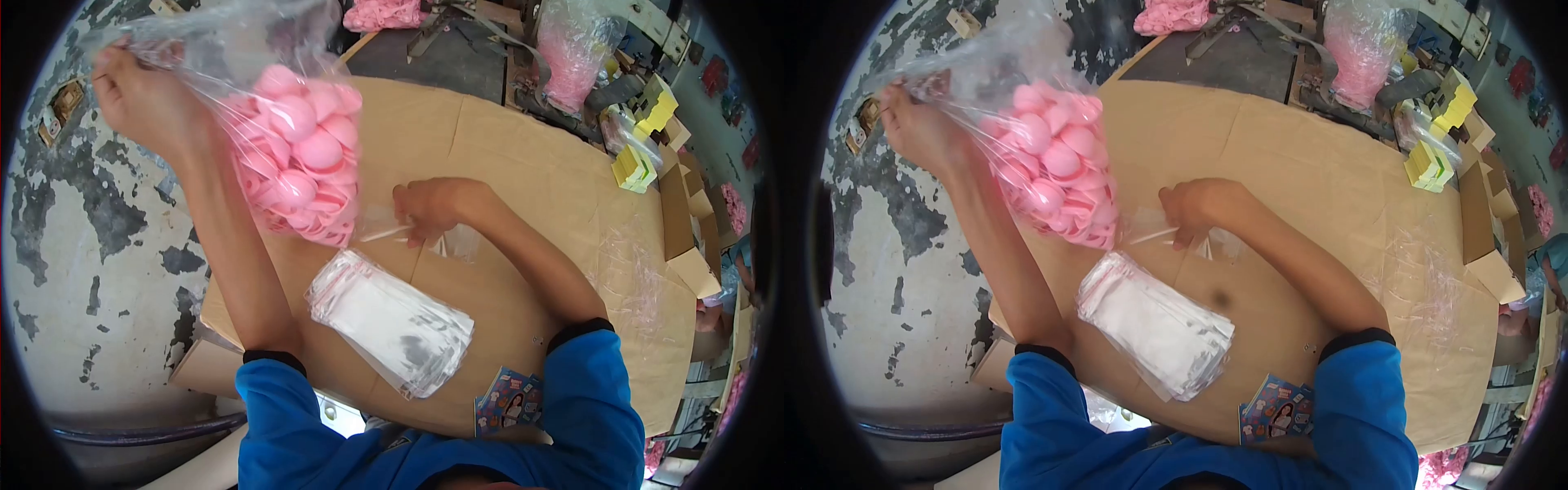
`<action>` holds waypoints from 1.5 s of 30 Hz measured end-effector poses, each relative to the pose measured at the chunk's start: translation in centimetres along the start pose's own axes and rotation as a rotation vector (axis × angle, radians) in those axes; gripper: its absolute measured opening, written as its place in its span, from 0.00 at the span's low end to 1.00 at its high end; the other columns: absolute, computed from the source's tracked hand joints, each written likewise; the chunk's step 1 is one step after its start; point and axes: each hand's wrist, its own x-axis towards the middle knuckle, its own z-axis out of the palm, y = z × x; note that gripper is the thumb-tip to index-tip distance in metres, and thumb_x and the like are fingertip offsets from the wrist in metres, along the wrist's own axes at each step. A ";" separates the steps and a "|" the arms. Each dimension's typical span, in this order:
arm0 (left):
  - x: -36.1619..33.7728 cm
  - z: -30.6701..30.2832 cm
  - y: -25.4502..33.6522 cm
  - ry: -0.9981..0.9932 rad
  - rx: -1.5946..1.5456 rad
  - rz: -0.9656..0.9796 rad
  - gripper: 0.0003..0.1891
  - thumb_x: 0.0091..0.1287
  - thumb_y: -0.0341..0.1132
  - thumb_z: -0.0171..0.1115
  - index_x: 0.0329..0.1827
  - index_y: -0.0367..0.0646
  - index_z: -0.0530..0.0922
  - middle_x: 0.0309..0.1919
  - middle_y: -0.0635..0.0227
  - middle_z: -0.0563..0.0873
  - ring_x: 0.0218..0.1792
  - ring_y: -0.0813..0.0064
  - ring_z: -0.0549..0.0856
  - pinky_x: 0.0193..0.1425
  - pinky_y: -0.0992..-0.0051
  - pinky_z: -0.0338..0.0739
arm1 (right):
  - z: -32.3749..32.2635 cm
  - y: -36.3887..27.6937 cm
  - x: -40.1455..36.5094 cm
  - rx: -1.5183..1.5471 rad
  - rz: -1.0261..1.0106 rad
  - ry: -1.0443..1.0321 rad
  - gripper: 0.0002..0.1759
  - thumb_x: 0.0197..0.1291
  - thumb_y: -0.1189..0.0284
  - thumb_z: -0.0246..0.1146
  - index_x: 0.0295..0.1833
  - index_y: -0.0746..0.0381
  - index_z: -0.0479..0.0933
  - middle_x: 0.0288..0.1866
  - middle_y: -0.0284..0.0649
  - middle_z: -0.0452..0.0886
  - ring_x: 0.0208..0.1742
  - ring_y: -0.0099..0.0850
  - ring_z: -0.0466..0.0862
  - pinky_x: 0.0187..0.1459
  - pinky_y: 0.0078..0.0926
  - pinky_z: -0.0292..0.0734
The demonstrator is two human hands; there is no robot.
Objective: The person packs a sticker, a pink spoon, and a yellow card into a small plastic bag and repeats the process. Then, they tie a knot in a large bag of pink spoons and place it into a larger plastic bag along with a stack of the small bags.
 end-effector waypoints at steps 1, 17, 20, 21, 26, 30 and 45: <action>0.1 -0.3 0.4 0.035 0.030 0.015 0.11 0.79 0.35 0.48 0.39 0.37 0.74 0.34 0.67 0.78 0.32 0.76 0.77 0.39 0.72 0.77 | -0.3 0.1 0.1 -0.048 0.015 -0.057 0.33 0.52 0.55 0.75 0.57 0.63 0.74 0.55 0.51 0.80 0.56 0.49 0.81 0.52 0.42 0.78; 3.5 -2.6 2.0 0.037 0.040 0.393 0.07 0.67 0.25 0.53 0.39 0.33 0.79 0.36 0.62 0.83 0.27 0.71 0.80 0.30 0.69 0.82 | -2.9 0.7 -3.3 0.087 -0.111 0.058 0.22 0.60 0.57 0.71 0.37 0.66 0.74 0.37 0.46 0.84 0.39 0.37 0.83 0.40 0.35 0.76; 4.5 -3.3 1.7 0.022 -0.012 0.381 0.06 0.66 0.24 0.55 0.39 0.32 0.80 0.34 0.62 0.85 0.24 0.71 0.80 0.26 0.69 0.81 | -3.8 -0.9 -6.5 0.277 -0.307 -0.017 0.21 0.64 0.58 0.69 0.37 0.65 0.70 0.30 0.41 0.81 0.31 0.29 0.77 0.33 0.30 0.71; 4.9 -3.6 1.6 0.012 -0.023 0.378 0.06 0.65 0.24 0.55 0.38 0.32 0.80 0.34 0.63 0.85 0.24 0.72 0.80 0.25 0.70 0.79 | -3.5 -1.7 -7.0 0.327 -0.385 -0.055 0.21 0.65 0.59 0.69 0.38 0.64 0.69 0.27 0.39 0.80 0.28 0.27 0.74 0.31 0.28 0.69; 6.4 -4.4 0.4 -0.045 -0.017 0.389 0.06 0.66 0.25 0.55 0.37 0.32 0.79 0.31 0.65 0.84 0.22 0.74 0.78 0.24 0.71 0.76 | 0.0 -5.7 -7.6 0.493 -0.261 -0.049 0.21 0.67 0.61 0.67 0.52 0.62 0.66 0.26 0.35 0.79 0.23 0.23 0.76 0.26 0.25 0.69; 6.0 -4.1 0.0 -0.050 -0.018 0.391 0.06 0.67 0.25 0.55 0.37 0.32 0.79 0.31 0.65 0.84 0.22 0.75 0.78 0.24 0.72 0.75 | 2.9 -7.8 -9.4 0.664 -0.064 -0.023 0.23 0.66 0.64 0.68 0.56 0.64 0.66 0.26 0.37 0.79 0.24 0.23 0.80 0.25 0.24 0.72; 4.2 -2.9 -0.2 -0.100 -0.035 0.360 0.06 0.67 0.25 0.54 0.36 0.33 0.79 0.29 0.67 0.83 0.21 0.77 0.76 0.23 0.73 0.72 | 11.4 -13.1 -13.6 -0.049 -0.405 0.586 0.19 0.56 0.59 0.68 0.46 0.61 0.79 0.43 0.38 0.74 0.49 0.35 0.75 0.51 0.30 0.72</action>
